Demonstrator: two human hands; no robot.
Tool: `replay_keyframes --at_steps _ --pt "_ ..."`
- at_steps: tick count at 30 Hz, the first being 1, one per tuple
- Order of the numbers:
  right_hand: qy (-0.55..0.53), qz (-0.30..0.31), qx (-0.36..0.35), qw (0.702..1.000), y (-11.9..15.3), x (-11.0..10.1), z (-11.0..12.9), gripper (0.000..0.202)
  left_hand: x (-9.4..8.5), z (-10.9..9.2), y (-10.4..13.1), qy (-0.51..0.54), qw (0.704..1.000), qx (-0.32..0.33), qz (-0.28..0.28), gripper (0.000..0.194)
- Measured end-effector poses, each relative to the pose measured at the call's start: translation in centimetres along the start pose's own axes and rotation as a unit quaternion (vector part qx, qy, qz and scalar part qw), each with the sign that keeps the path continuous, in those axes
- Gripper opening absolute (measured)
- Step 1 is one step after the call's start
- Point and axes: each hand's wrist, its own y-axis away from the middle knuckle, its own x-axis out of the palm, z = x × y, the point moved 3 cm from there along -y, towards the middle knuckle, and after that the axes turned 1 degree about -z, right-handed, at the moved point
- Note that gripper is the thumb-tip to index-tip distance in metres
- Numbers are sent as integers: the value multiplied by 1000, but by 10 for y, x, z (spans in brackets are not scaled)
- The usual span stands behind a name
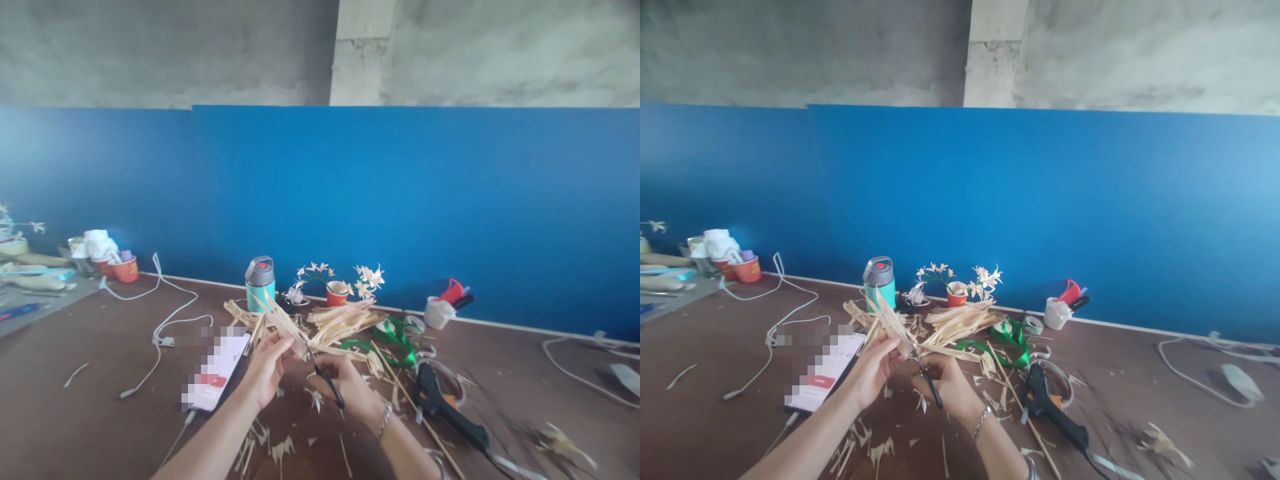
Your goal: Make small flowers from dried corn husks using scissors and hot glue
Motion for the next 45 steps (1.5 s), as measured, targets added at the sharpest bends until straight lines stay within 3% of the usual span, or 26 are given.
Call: replay_keyframes --at_steps 8,25,45 --pt "-3 -1 24 1000 -1 0 -3 29 1 0 1 -20 1000 4 -9 18" --pt "48 -12 8 999 1 -1 5 17 -4 0 -4 -47 999 14 1 17" --pt "63 -7 8 998 -2 -3 -4 14 -4 -1 -4 -80 997 7 2 19"
